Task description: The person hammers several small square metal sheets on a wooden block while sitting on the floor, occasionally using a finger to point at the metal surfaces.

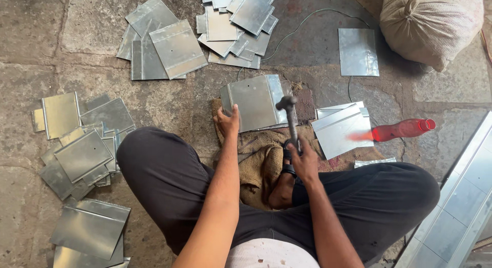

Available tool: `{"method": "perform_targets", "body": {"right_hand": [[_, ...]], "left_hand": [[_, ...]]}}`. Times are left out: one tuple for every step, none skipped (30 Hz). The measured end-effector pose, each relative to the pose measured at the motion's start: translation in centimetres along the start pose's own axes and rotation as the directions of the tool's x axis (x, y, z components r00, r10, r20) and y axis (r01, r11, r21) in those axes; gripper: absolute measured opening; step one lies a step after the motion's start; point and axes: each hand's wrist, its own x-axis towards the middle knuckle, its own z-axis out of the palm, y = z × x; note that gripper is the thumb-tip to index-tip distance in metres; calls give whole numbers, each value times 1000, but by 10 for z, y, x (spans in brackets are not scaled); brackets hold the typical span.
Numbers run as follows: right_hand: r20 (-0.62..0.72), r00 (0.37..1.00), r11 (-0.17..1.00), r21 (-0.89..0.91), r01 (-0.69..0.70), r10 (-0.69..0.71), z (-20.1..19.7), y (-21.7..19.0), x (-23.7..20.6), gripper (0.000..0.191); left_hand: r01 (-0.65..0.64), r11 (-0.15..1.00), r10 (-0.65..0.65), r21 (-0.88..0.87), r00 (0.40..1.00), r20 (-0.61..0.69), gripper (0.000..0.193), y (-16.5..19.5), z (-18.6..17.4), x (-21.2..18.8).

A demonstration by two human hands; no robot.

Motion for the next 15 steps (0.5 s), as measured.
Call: {"method": "perform_targets", "body": {"right_hand": [[5, 999, 999, -12, 53, -53, 3, 1, -2, 55], [10, 995, 994, -24, 103, -103, 7, 1, -3, 56], [14, 988, 987, -36, 154, -154, 10, 2, -5, 57], [10, 980, 979, -43, 197, -197, 12, 1, -6, 56], [8, 971, 969, -54, 240, -240, 15, 1, -7, 56], [7, 959, 957, -66, 283, -283, 18, 0, -8, 56], [94, 986, 991, 3, 137, -136, 21, -2, -9, 56], [188, 982, 998, 58, -16, 5, 23, -4, -10, 55], [289, 947, 980, 97, -173, 139, 26, -7, -12, 55], [267, 958, 986, 99, -137, 106, 29, -8, -13, 41], [245, 967, 990, 100, -102, 75, 32, -10, -15, 36], [222, 974, 993, 103, -64, 40, 34, -11, -16, 44], [218, 974, 989, 123, -87, 59, 35, -13, -17, 43], [215, 973, 984, 142, -111, 79, 35, -15, -19, 43], [211, 972, 978, 161, -134, 99, 33, -18, -20, 43]], "left_hand": [[18, 1000, -18, 16, 1000, 9, 89, 2, 0, 1], [36, 999, -37, 34, 999, 20, 90, 5, 0, 1], [35, 998, -38, 52, 998, 56, 94, 10, 0, 2], [32, 997, -38, 68, 995, 92, 98, 15, 0, 5], [32, 996, -42, 81, 991, 129, 102, 20, 2, 6], [20, 994, -30, 103, 994, 103, 99, 24, 3, 8], [8, 992, -18, 125, 997, 77, 97, 27, 4, 9], [-3, 989, -4, 146, 999, 48, 94, 29, 6, 11], [-34, 988, 33, 149, 999, 12, 93, 30, 7, 12], [-62, 985, 66, 158, 998, -22, 91, 30, 8, 13], [-89, 981, 100, 170, 994, -54, 89, 29, 9, 14], [-72, 985, 78, 160, 997, -31, 87, 27, 10, 15], [-57, 987, 59, 148, 998, -7, 85, 26, 12, 17], [-41, 990, 39, 136, 999, 17, 84, 24, 12, 18], [-45, 989, 44, 142, 999, 12, 82, 23, 13, 19]]}}
